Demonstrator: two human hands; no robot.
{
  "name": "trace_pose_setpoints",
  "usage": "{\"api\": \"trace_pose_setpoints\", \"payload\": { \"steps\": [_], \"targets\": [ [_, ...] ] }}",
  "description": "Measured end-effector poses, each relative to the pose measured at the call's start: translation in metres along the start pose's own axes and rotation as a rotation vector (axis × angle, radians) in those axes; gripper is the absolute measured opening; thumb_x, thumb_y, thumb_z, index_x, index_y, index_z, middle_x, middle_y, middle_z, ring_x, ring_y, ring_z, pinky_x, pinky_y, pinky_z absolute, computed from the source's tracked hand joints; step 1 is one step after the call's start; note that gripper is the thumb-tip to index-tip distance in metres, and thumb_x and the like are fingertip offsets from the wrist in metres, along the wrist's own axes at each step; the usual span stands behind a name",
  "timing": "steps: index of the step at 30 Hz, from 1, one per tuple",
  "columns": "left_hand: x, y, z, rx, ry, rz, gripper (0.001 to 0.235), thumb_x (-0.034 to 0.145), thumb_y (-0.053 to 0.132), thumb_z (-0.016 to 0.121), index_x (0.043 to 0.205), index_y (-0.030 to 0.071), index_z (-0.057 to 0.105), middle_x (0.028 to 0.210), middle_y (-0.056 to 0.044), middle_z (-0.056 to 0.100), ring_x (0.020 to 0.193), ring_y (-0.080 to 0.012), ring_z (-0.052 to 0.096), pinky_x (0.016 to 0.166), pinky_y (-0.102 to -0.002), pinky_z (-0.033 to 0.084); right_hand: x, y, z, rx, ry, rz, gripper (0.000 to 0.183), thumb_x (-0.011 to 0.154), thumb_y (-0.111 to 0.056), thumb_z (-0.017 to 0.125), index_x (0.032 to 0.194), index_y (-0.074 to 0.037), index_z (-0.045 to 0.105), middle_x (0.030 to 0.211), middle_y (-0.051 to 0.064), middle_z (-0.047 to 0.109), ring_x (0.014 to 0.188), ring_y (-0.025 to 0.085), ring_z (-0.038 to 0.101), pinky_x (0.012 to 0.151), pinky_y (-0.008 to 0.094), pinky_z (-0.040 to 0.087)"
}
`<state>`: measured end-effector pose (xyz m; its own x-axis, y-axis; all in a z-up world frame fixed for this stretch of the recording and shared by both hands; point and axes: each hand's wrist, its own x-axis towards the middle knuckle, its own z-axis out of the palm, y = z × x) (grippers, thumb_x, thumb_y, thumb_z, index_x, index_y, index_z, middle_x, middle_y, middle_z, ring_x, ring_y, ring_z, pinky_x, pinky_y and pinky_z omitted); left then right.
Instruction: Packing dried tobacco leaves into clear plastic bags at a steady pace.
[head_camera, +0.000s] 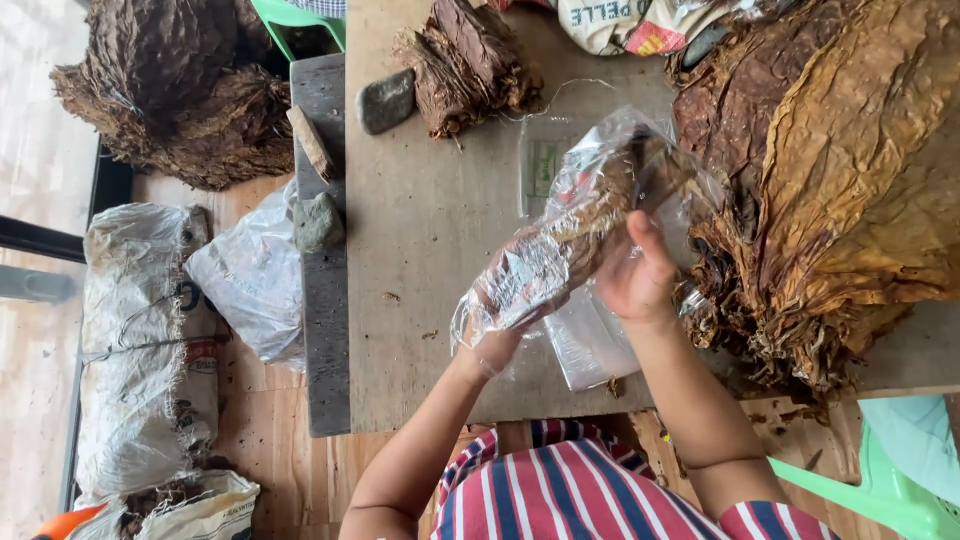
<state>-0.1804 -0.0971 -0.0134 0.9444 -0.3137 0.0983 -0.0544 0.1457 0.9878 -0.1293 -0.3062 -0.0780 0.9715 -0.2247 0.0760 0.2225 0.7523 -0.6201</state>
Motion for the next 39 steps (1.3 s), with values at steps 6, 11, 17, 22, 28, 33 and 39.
{"api": "trace_pose_setpoints", "payload": {
  "steps": [6, 11, 17, 22, 28, 33, 39],
  "targets": [
    [-0.004, -0.071, -0.005, -0.332, 0.032, 0.041, 0.088, 0.111, 0.000, 0.074, 0.185, 0.014, 0.030, 0.157, -0.037, 0.066, 0.124, -0.0387, 0.072, 0.092, -0.052, 0.073, 0.005, -0.008, 0.023, -0.139, -0.159, 0.121, 0.092, 0.101, -0.071, 0.072, 0.172, -0.017, 0.048, 0.164, 0.015, 0.064, 0.151, 0.032, 0.063, 0.130, 0.055, 0.055],
    [-0.028, -0.023, -0.038, 0.032, -0.057, 0.259, 0.077, 0.108, -0.012, 0.068, 0.177, 0.012, 0.044, 0.173, -0.027, 0.058, 0.142, -0.0450, 0.072, 0.115, -0.057, 0.066, 0.024, -0.047, 0.042, -0.102, 0.314, 0.092, 0.089, 0.100, -0.050, 0.093, 0.169, -0.012, 0.051, 0.158, 0.012, 0.066, 0.146, 0.032, 0.067, 0.129, 0.052, 0.059],
    [-0.028, -0.051, -0.038, -0.232, 0.132, 0.218, 0.074, 0.112, 0.006, 0.071, 0.178, 0.006, 0.038, 0.172, -0.025, 0.056, 0.158, -0.0469, 0.058, 0.133, -0.063, 0.047, 0.023, -0.059, 0.087, 0.393, 0.390, -0.124, 0.090, 0.096, -0.039, 0.086, 0.171, -0.008, 0.049, 0.161, 0.027, 0.062, 0.148, 0.048, 0.064, 0.129, 0.070, 0.058],
    [0.030, -0.077, 0.014, -0.590, -0.052, -0.110, 0.136, 0.102, 0.067, 0.080, 0.184, -0.008, 0.001, 0.179, -0.051, 0.023, 0.171, -0.0631, 0.020, 0.133, -0.079, 0.017, -0.009, 0.008, 0.074, 0.443, 0.297, -0.061, 0.066, 0.105, -0.046, 0.082, 0.156, -0.007, 0.066, 0.160, 0.021, 0.071, 0.151, 0.040, 0.067, 0.136, 0.063, 0.054],
    [0.083, 0.023, -0.055, -0.851, 0.138, 0.052, 0.051, 0.125, 0.029, 0.065, 0.171, 0.009, 0.059, 0.132, -0.019, 0.076, 0.103, -0.0214, 0.069, 0.084, -0.029, 0.061, -0.004, -0.037, -0.001, 0.191, -0.091, -0.105, 0.091, 0.101, -0.073, 0.072, 0.173, -0.019, 0.060, 0.161, 0.016, 0.072, 0.151, 0.040, 0.068, 0.129, 0.062, 0.062],
    [0.094, 0.045, -0.080, -0.322, -0.107, 0.209, 0.048, 0.126, 0.047, 0.063, 0.155, 0.011, 0.073, 0.152, -0.024, 0.075, 0.145, -0.0411, 0.070, 0.132, -0.056, 0.064, -0.002, -0.049, -0.021, -0.271, -0.149, -0.042, 0.012, 0.117, -0.006, 0.079, 0.126, -0.011, 0.086, 0.119, 0.008, 0.084, 0.111, 0.022, 0.081, 0.099, 0.037, 0.073],
    [0.108, 0.039, -0.096, 0.254, 0.044, 0.475, 0.025, 0.120, 0.027, 0.070, 0.133, 0.008, 0.081, 0.131, -0.011, 0.085, 0.125, -0.0276, 0.083, 0.113, -0.040, 0.070, 0.015, -0.059, -0.010, -0.744, -0.199, -0.356, 0.024, 0.120, -0.012, 0.076, 0.143, -0.008, 0.072, 0.125, 0.002, 0.069, 0.107, 0.010, 0.061, 0.092, 0.021, 0.058]
  ]
}}
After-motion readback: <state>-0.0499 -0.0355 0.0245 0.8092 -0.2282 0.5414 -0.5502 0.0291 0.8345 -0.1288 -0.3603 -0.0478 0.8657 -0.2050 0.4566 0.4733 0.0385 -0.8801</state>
